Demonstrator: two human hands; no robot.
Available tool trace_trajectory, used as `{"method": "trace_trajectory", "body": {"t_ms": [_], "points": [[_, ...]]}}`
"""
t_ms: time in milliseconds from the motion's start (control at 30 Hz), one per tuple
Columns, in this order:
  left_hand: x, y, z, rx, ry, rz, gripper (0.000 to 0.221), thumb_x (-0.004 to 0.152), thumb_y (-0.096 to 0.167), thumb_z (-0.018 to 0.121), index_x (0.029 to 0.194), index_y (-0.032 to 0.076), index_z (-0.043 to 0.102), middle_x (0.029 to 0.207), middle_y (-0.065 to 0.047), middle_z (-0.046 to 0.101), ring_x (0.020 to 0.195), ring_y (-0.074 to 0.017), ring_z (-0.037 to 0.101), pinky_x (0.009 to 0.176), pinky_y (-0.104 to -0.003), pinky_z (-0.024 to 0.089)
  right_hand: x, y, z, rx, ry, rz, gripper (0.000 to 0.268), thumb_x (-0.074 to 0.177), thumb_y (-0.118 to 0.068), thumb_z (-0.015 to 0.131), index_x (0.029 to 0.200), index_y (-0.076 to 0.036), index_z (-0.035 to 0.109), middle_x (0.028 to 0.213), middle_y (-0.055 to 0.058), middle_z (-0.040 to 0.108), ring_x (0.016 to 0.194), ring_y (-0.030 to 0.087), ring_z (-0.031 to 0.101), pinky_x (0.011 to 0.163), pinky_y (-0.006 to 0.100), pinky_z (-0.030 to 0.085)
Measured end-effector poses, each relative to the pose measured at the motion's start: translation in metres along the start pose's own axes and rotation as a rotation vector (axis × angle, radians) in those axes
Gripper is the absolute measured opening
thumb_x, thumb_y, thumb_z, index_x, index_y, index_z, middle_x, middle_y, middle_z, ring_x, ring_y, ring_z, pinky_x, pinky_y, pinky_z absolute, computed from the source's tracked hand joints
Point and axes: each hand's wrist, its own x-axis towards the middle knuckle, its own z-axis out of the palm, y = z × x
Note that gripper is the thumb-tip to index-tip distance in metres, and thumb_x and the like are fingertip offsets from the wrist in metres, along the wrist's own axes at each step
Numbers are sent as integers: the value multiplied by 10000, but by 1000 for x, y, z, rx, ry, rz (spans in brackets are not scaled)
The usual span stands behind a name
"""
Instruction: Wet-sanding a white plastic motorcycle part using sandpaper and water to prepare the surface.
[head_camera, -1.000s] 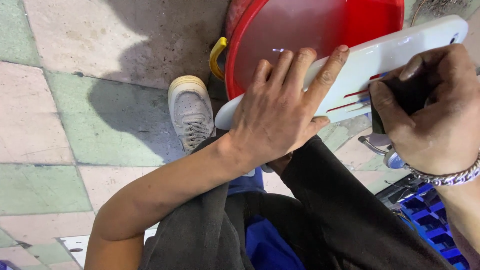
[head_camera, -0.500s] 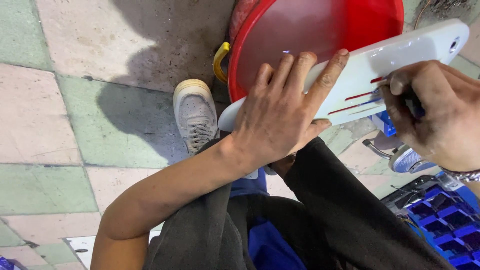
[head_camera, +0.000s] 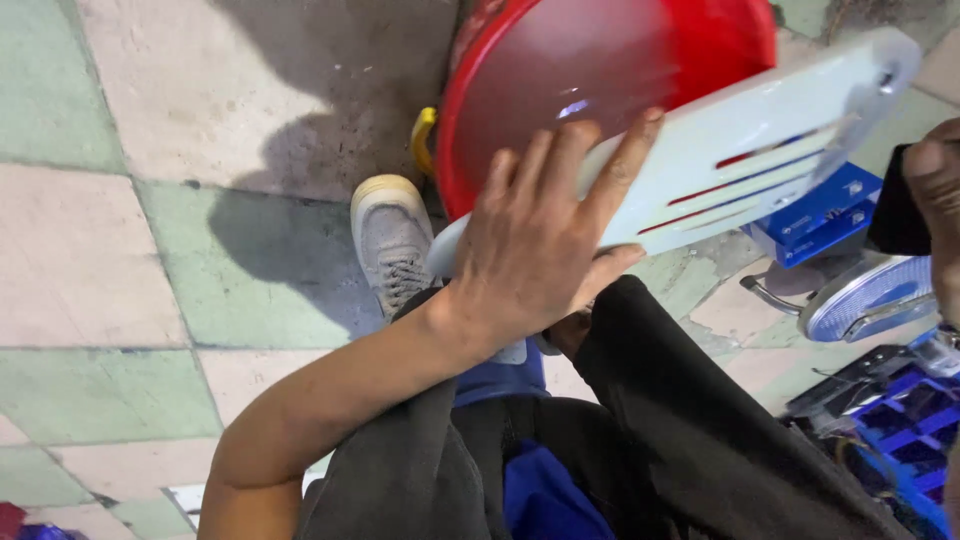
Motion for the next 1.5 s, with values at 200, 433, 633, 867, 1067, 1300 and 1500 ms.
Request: {"method": "trace_trajectory", "body": {"t_ms": [200, 433, 633, 867, 1067, 1300, 1500], "points": [[-16, -2, -3, -53, -53, -28, 1232, 912, 806, 850, 1662, 172, 107, 1318, -155, 568, 1048, -225, 589, 805, -356, 518, -16, -9, 22, 288, 207, -114, 283, 1285, -316, 476, 1295, -33, 468, 1311, 50, 447, 1311, 178, 443, 1329, 365, 291], [-16, 0, -19, -20, -38, -58, 985, 967, 725, 713, 1631, 159, 256, 1326, -170, 555, 1149, -283, 589, 896, -438, 504, -1, -36, 42, 506, 324, -286, 226, 1141, 128, 711, 1248, 82, 517, 1258, 220, 598, 1218, 312, 610, 1169, 398, 502], [-9, 5, -19, -71, 18, -30, 825, 1002, 629, 601, 1561, 64, 378, 1446, -194, 545, 1301, -313, 585, 940, -459, 509, 1, -55, 50, 425, 383, -244, 178, 1139, 112, 821, 1204, 103, 656, 1168, 185, 661, 1056, 240, 599, 960, 314, 458], [-6, 10, -13, -75, 43, 3, 872, 1012, 641, 616, 1577, 37, 337, 1462, -196, 553, 1297, -311, 611, 916, -441, 534, 11, -55, 49, 291, 541, -429, 112, 1195, 145, 791, 1165, 156, 683, 1154, 261, 709, 1041, 337, 659, 889, 399, 493], [-1, 12, -14, -50, 92, 32, 846, 988, 625, 657, 1513, 4, 424, 1367, -205, 624, 1185, -315, 673, 842, -420, 548, 21, -54, 42, 393, 506, -408, 271, 1172, 177, 855, 1315, 176, 625, 1219, 245, 636, 1136, 319, 627, 1015, 378, 508], [-1, 10, -13, -18, 96, 53, 859, 996, 639, 650, 1523, 2, 419, 1358, -212, 635, 1195, -311, 674, 889, -432, 577, 25, -60, 41, 344, 504, -426, 247, 1188, 112, 826, 1316, 158, 620, 1204, 241, 650, 1075, 306, 616, 957, 387, 506], [0, 11, -13, -40, 130, 54, 830, 1002, 628, 631, 1508, -2, 440, 1319, -214, 641, 1146, -318, 691, 844, -433, 587, 46, -35, 41, 446, 548, -511, 278, 1209, 197, 810, 1294, 160, 549, 1207, 272, 582, 1122, 375, 613, 1033, 450, 518]]}}
